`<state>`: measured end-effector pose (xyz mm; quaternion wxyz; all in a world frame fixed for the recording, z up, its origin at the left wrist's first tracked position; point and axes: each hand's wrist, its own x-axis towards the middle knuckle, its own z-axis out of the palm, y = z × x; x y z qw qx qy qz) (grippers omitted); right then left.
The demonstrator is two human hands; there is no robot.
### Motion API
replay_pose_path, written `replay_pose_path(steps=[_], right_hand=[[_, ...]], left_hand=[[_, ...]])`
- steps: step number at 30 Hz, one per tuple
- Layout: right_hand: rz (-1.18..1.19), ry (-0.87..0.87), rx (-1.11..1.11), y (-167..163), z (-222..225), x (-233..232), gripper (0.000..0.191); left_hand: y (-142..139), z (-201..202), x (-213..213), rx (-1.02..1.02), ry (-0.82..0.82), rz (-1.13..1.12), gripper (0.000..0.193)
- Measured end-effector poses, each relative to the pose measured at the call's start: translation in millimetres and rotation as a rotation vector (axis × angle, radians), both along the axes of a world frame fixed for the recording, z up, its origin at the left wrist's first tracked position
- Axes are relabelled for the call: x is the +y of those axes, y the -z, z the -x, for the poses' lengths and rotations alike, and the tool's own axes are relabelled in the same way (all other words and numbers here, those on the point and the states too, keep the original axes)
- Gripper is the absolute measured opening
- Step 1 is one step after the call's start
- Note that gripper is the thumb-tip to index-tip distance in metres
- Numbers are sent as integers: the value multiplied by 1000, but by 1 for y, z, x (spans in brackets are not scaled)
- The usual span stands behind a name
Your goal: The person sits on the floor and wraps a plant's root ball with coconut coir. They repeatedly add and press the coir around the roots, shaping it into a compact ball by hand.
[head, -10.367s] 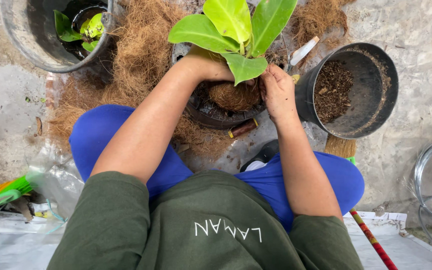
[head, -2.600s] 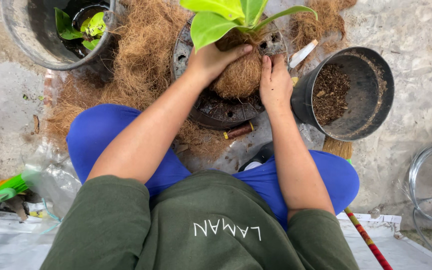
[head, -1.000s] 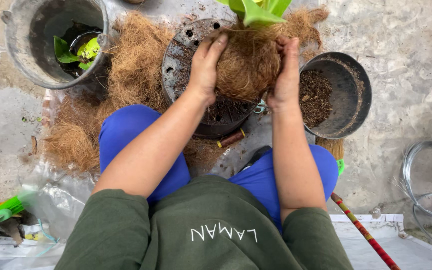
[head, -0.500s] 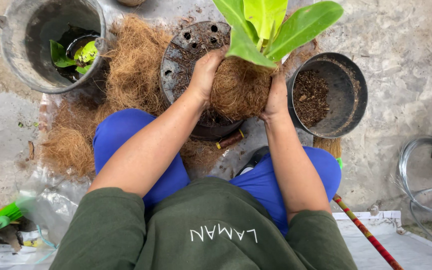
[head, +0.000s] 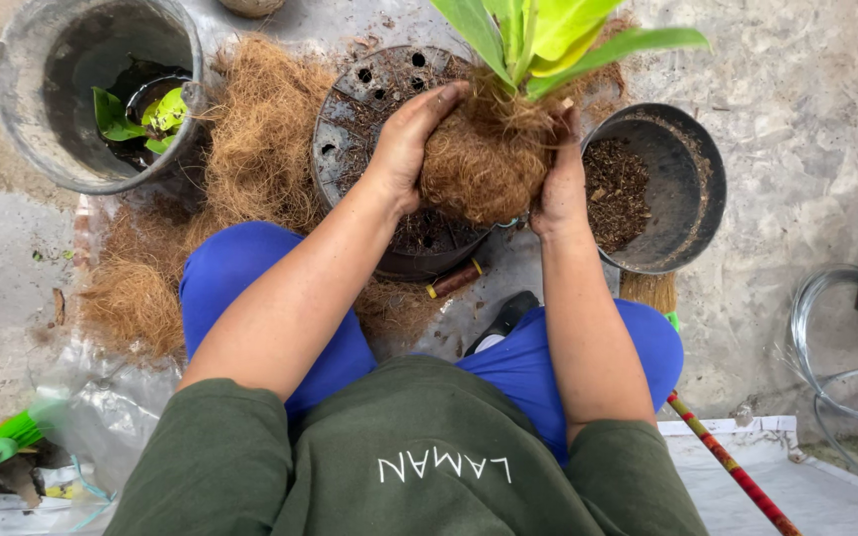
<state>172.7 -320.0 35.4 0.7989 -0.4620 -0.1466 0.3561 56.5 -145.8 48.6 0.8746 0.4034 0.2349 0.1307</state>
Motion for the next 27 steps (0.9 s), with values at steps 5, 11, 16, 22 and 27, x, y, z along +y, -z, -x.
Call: replay_pose_path(steps=[5,11,16,22,27], right_hand=[[-13,20,33,-13,9,1,89],[-18,3,50,-11,31,3,82],[-3,105,201,-2,33,10,66],[-67,113,164,0,14,10,62],[53,-41,118,-8,2,7,65]], left_hand=[[12,3,-9,125,-69,6,43],[18,10,-12,15,-49,110,47],[11,7,-7,109,7,115,53],[6,2,-2,-5,-67,-153,48],[9,7,-2,37,-39,-32,41]])
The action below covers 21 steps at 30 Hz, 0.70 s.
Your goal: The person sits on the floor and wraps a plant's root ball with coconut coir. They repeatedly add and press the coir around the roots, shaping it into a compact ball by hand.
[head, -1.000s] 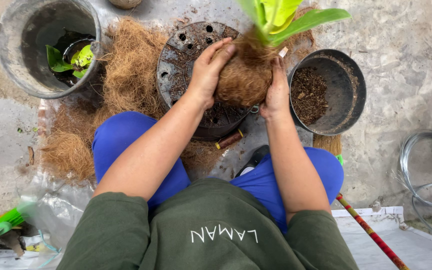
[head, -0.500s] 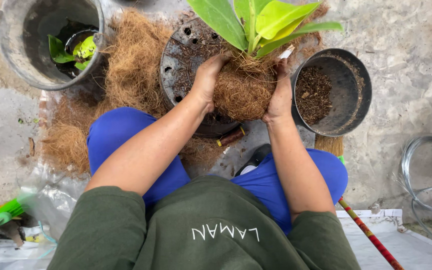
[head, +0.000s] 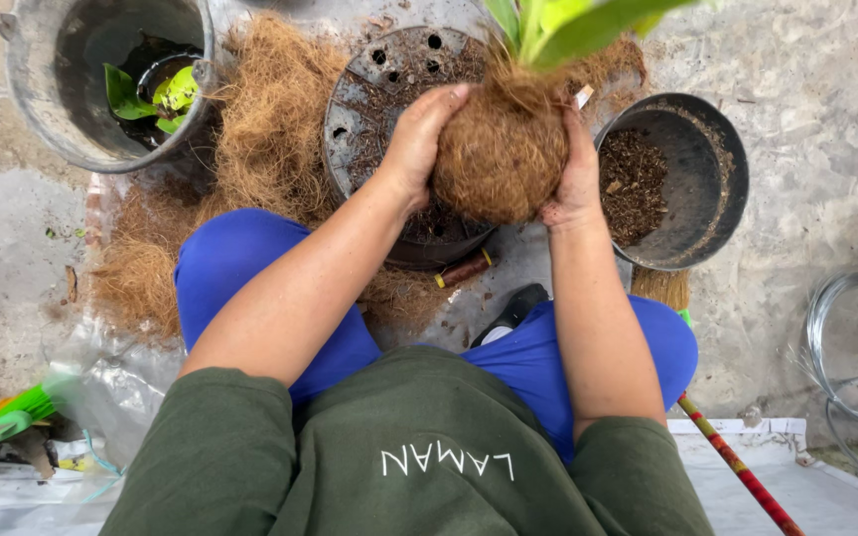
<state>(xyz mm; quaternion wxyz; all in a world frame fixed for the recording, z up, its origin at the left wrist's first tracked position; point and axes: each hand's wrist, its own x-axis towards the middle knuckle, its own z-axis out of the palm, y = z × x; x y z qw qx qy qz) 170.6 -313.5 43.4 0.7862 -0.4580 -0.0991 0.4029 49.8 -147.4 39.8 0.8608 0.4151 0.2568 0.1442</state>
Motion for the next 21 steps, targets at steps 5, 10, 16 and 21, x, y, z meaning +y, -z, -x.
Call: replay_pose_path(steps=[5,10,16,21], right_hand=[[-111,-49,178,1,14,-4,80],[-69,49,1,7,28,-6,71],[-136,36,52,6,30,2,73],[-157,-13,186,-10,17,-7,87]], left_hand=[[9,9,-8,32,0,-7,36],[18,10,-14,-44,-70,-175,32],[11,4,0,-27,23,-18,59],[-1,10,6,-21,118,-327,86]])
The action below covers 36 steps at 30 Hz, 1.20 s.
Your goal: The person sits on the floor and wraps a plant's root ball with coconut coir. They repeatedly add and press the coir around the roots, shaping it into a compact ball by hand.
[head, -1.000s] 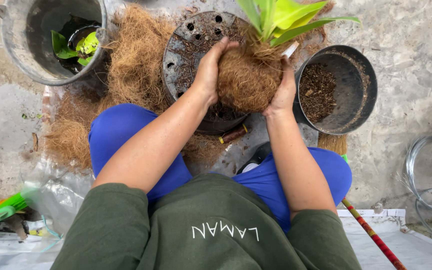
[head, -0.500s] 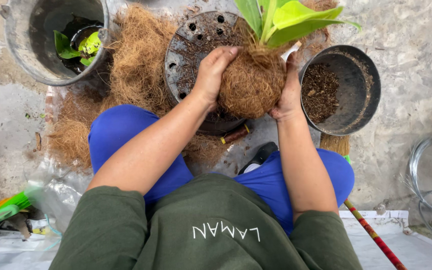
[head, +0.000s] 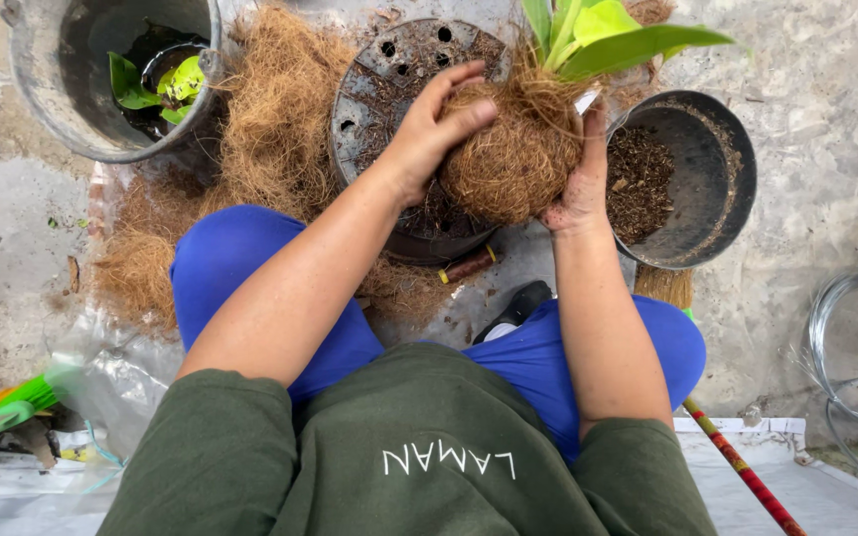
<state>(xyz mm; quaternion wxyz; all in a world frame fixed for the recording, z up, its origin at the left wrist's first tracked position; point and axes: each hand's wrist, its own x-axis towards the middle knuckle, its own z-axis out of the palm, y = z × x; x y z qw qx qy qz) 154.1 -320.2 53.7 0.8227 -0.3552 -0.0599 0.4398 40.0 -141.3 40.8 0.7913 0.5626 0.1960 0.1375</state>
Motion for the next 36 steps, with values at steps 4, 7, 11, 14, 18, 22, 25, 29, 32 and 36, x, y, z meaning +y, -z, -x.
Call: replay_pose_path(steps=[4,7,11,14,18,22,25,29,32,36], right_hand=[[80,-37,-190,0,5,-9,85],[140,39,-264,8,10,-8,82],[53,15,-107,19,9,0,74],[37,89,-113,21,9,3,73],[96,304,-267,13,11,2,82],[206,59,-572,-6,6,-12,100],[291,-44,-760,-11,8,-18,108],[287,28,-676,-3,19,-16,98],[280,55,-624,4,19,-10,92],[300,-16,-529,8,13,-11,91]], left_hand=[[0,8,-6,-126,-2,-25,73],[5,8,-10,-103,-51,32,63],[13,3,-9,50,-99,0,62],[16,0,-10,-40,-147,254,80],[11,0,-12,80,-82,96,101],[3,2,-10,195,-33,89,105],[1,6,-11,18,-59,53,92],[3,6,-20,-155,-112,-8,80],[3,4,-26,-178,-202,-32,80],[-2,10,-26,-29,-205,-171,83]])
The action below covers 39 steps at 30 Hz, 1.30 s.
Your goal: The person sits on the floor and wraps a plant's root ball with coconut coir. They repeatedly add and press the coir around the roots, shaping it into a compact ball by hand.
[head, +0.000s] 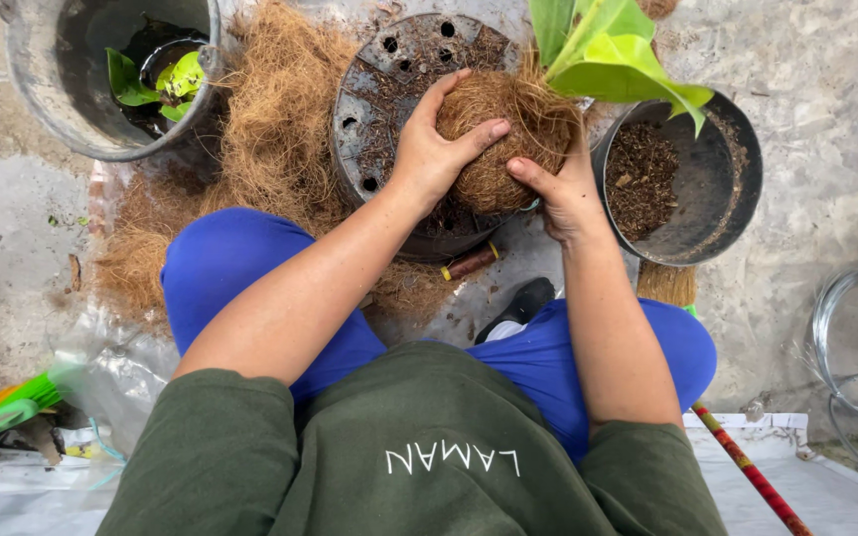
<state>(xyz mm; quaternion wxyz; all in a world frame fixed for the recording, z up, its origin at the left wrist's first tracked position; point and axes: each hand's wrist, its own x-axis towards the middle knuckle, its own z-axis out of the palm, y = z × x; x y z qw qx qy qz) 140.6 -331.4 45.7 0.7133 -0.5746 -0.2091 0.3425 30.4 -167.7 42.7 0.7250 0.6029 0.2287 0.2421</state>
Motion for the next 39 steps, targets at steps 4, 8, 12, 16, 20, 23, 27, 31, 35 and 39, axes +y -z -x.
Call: replay_pose_path(steps=[4,8,12,16,20,23,27,31,35,39], right_hand=[[-35,59,39,4,5,0,93],[-55,148,-10,7,13,8,91],[-58,206,-77,5,10,17,94],[23,254,0,-1,7,22,105],[299,19,-281,-20,-9,12,126],[363,-55,-323,-29,-26,5,146],[104,-129,-137,-17,-26,6,158],[74,-86,-115,-1,-13,8,145],[54,-68,-207,7,2,7,125],[103,-52,-327,11,6,12,115]], left_hand=[[-8,7,-1,77,-21,-331,88],[-11,9,2,211,-13,-417,94],[-5,5,0,30,25,-151,98],[5,-1,-8,-164,-52,-126,109],[12,-8,13,-68,-35,230,99],[12,-9,30,-68,126,415,99],[12,-10,27,131,235,575,98],[25,-8,18,263,-5,643,85],[48,-3,12,-42,-136,416,59],[53,-2,9,4,-239,294,44]])
